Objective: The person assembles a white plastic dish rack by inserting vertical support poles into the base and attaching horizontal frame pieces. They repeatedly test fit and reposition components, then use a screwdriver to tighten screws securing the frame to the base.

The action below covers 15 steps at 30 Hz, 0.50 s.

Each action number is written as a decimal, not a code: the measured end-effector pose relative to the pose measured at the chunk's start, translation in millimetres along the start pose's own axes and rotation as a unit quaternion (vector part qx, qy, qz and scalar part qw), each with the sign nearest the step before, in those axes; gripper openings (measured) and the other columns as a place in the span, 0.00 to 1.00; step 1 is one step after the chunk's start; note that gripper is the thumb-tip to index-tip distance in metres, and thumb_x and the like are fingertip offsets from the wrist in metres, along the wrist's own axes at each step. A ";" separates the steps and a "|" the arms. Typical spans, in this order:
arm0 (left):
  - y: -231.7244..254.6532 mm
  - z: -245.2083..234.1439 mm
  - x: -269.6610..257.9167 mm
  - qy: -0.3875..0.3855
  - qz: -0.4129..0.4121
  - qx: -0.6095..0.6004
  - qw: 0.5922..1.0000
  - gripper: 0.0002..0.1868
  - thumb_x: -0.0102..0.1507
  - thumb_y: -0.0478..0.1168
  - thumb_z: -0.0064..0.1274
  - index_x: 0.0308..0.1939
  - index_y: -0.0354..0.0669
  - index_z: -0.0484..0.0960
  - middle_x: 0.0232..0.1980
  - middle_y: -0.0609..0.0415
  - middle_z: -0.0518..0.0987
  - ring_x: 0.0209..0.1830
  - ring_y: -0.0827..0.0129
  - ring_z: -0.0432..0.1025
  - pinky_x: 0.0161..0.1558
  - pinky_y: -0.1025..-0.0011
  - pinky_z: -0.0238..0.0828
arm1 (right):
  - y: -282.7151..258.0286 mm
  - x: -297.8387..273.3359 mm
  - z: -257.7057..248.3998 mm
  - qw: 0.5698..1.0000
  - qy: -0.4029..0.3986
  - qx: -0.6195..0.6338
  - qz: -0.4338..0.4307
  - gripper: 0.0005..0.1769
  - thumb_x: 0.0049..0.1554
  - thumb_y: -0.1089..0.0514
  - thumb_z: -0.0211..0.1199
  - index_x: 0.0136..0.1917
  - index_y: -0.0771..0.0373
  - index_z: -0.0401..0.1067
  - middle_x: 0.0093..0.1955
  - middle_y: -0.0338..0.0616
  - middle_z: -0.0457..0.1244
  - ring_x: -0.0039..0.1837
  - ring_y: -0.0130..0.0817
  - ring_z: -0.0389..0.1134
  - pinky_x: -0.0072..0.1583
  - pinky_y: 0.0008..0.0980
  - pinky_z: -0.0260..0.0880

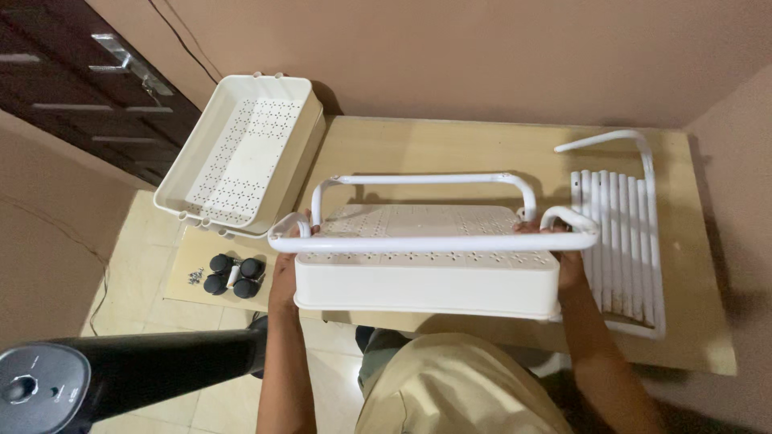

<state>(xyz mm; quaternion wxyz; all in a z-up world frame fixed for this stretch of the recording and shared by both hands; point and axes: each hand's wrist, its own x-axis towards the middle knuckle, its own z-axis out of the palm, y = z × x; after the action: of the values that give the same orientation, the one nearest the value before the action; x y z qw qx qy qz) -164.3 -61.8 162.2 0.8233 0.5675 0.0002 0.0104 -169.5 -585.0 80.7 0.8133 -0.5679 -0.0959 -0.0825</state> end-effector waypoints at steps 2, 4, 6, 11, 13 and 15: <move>-0.1 2.8 -2.6 0.030 -0.022 0.029 0.999 0.33 0.68 0.45 0.52 0.76 0.39 0.66 0.74 0.50 0.71 0.69 0.69 0.68 0.67 0.67 0.65 | -3.0 1.6 7.8 0.999 0.020 -0.025 -0.018 0.14 0.66 0.54 0.62 0.57 0.67 0.70 0.53 0.54 0.67 0.59 0.46 0.71 0.60 0.47 0.74; -2.8 2.5 -5.4 0.025 -0.002 0.024 0.999 0.32 0.69 0.44 0.50 0.76 0.38 0.65 0.77 0.51 0.67 0.70 0.68 0.66 0.68 0.66 0.64 | -6.7 2.2 13.0 0.998 0.037 -0.040 -0.037 0.12 0.67 0.54 0.61 0.55 0.66 0.72 0.50 0.53 0.68 0.58 0.46 0.72 0.59 0.47 0.75; -5.5 -0.5 -5.4 0.018 0.018 0.020 0.999 0.31 0.70 0.44 0.49 0.75 0.37 0.65 0.80 0.53 0.63 0.72 0.67 0.65 0.70 0.65 0.63 | -11.7 3.6 19.4 0.996 0.051 -0.048 -0.061 0.12 0.68 0.53 0.61 0.52 0.66 0.73 0.48 0.52 0.69 0.56 0.46 0.72 0.58 0.47 0.76; -12.3 -6.9 -5.5 0.016 0.022 0.017 1.000 0.31 0.70 0.44 0.49 0.76 0.37 0.65 0.79 0.53 0.63 0.72 0.67 0.64 0.70 0.66 0.62 | -38.5 -2.9 41.2 0.983 -0.017 -0.112 -0.142 0.15 0.71 0.50 0.57 0.50 0.63 0.74 0.45 0.49 0.69 0.56 0.41 0.72 0.62 0.46 0.76; -13.9 -8.6 -5.9 0.016 0.016 0.013 1.000 0.32 0.70 0.45 0.49 0.76 0.37 0.65 0.78 0.53 0.63 0.72 0.67 0.64 0.70 0.66 0.62 | -53.4 -8.4 49.8 0.983 -0.019 -0.129 -0.128 0.16 0.72 0.49 0.55 0.50 0.62 0.74 0.46 0.49 0.68 0.58 0.39 0.71 0.65 0.46 0.73; -14.8 -9.4 -4.3 0.014 0.014 0.007 1.000 0.32 0.70 0.45 0.49 0.76 0.37 0.64 0.78 0.52 0.64 0.71 0.67 0.64 0.70 0.66 0.62 | -67.7 -12.7 55.0 0.987 -0.006 -0.150 -0.055 0.16 0.72 0.49 0.53 0.49 0.62 0.72 0.46 0.50 0.67 0.60 0.40 0.69 0.66 0.45 0.70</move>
<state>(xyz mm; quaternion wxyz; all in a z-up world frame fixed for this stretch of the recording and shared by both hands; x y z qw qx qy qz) -168.4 -58.4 144.9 0.8188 0.5733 0.0043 0.0296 -201.7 -556.1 157.5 0.7124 -0.6780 -0.1187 -0.1369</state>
